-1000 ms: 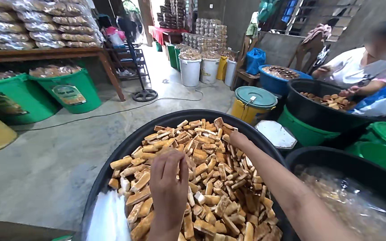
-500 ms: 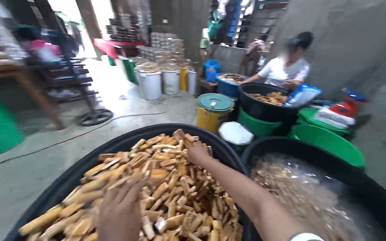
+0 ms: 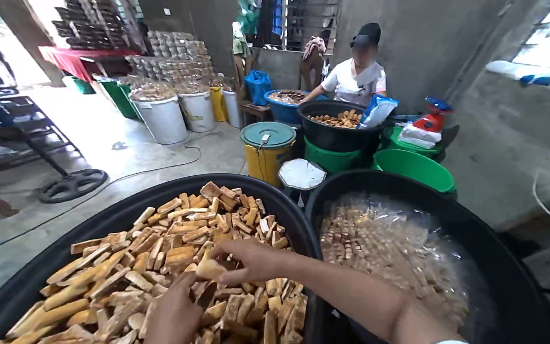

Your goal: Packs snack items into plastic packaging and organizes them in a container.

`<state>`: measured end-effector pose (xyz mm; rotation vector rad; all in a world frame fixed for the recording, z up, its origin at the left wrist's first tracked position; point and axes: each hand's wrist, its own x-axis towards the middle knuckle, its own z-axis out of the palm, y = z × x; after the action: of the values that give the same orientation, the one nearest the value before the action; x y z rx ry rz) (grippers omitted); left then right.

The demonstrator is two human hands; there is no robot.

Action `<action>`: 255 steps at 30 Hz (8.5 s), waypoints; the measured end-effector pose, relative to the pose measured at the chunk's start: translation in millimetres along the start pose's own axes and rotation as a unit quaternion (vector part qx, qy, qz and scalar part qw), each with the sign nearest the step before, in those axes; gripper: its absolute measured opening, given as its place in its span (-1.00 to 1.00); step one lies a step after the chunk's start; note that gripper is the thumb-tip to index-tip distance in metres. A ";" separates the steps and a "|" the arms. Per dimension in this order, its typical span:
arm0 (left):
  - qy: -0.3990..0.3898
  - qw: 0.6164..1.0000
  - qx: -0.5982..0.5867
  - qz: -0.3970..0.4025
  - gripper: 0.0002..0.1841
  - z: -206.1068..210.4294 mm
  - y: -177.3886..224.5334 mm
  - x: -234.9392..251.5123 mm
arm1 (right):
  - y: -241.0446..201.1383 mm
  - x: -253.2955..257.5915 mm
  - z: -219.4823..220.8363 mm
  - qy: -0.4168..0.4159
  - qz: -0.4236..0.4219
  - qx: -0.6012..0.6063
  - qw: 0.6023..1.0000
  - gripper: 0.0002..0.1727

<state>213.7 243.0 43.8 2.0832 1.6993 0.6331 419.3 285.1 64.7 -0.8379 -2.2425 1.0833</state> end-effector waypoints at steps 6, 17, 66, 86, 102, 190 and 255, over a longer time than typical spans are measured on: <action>-0.015 0.999 -0.030 0.030 -0.44 5.6 23.4 -4.5 | -11.8 -18.5 16.9 0.040 0.028 -0.137 0.989 -0.52; -0.009 0.997 -0.002 0.073 -0.28 25.5 59.9 -14.7 | -11.0 -35.9 21.9 0.023 0.164 -0.023 0.986 -0.55; 0.324 0.715 -0.612 -0.090 -0.48 -33.3 40.5 -24.6 | 35.2 -193.0 39.9 0.322 0.312 0.276 0.850 0.05; 0.362 0.730 -0.569 -0.115 -0.51 -28.9 10.1 -20.6 | 127.2 39.8 -35.3 -0.100 0.168 -0.286 0.938 -0.32; 0.337 0.715 -0.588 -0.172 -0.54 -14.0 1.8 -16.2 | 40.3 -36.8 28.0 -0.216 0.095 -0.313 0.920 -0.36; 0.147 0.596 -0.788 -0.044 -0.56 20.7 61.8 -27.8 | -11.7 -42.4 9.9 0.464 -0.271 -0.183 0.824 -0.83; -0.044 0.935 -0.253 0.246 -0.61 66.1 109.9 -31.5 | -1.5 -191.1 8.1 0.255 0.025 0.313 0.914 -0.65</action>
<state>334.5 189.8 46.4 2.0960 0.8275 0.9835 543.4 144.3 28.3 -0.7755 -1.3305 1.3146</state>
